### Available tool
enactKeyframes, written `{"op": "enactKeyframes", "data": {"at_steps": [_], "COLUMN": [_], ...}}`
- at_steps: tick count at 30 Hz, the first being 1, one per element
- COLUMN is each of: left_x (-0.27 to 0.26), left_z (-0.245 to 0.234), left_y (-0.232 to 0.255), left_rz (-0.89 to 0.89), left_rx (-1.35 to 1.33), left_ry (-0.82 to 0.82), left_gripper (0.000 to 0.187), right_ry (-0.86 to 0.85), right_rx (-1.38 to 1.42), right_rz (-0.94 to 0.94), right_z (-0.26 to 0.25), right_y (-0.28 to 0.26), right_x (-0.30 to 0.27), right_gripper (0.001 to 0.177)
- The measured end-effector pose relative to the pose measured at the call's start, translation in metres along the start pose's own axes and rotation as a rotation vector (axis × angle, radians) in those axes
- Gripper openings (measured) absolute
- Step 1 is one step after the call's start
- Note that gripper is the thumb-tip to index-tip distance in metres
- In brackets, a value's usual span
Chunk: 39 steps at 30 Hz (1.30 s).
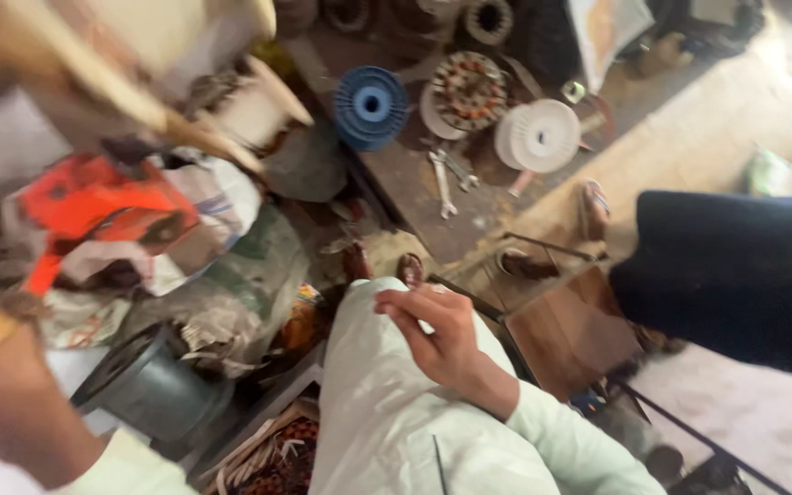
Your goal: The person operates a manual wire-winding machine by turning a crank to wind copper wire onto a white spool. They periodically stop to adjust the wire and guide it onto the spool, then resume cranking. The person also briefly uses a wrench on the machine's spindle.
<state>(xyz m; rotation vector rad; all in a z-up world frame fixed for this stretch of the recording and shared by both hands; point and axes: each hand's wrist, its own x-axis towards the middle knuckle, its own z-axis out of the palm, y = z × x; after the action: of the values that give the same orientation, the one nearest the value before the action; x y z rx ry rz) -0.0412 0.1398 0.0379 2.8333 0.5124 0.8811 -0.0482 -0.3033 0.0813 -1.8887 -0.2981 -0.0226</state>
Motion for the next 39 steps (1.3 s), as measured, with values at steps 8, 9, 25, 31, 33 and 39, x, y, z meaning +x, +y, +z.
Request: {"op": "enactKeyframes", "data": {"at_steps": [8,9,25,31,33,39], "left_x": [0.03,0.035,0.072,0.098,0.104,0.117], "left_z": [-0.017,-0.022,0.03,0.041,0.044,0.071], "left_y": [0.024,0.029,-0.043,-0.039,-0.036,-0.047], "left_rz": [-0.037,0.004,-0.019,-0.086,-0.086,-0.071], "left_rx": [-0.147,-0.102,-0.114,0.038,0.002,-0.011], "left_ry": [-0.059,-0.053,-0.19,-0.248,-0.282,-0.291], "left_gripper": [0.023,0.025,0.033,0.035,0.033,0.019], "right_ry": [-0.032,-0.037,-0.032,-0.041,-0.036,-0.034], "right_rx": [-0.075,-0.079,-0.1,-0.123,-0.122,-0.089], "right_rz": [0.054,0.061,0.05,0.053,0.052,0.054], "right_z": [0.004,0.004,0.01,0.011,0.011,0.012], "right_y": [-0.001,-0.001,0.001,0.002,0.002,0.004], "right_x": [0.0,0.001,0.0,0.002,0.002,0.003], "right_gripper": [0.015,0.015,0.016,0.017,0.017,0.017]}}
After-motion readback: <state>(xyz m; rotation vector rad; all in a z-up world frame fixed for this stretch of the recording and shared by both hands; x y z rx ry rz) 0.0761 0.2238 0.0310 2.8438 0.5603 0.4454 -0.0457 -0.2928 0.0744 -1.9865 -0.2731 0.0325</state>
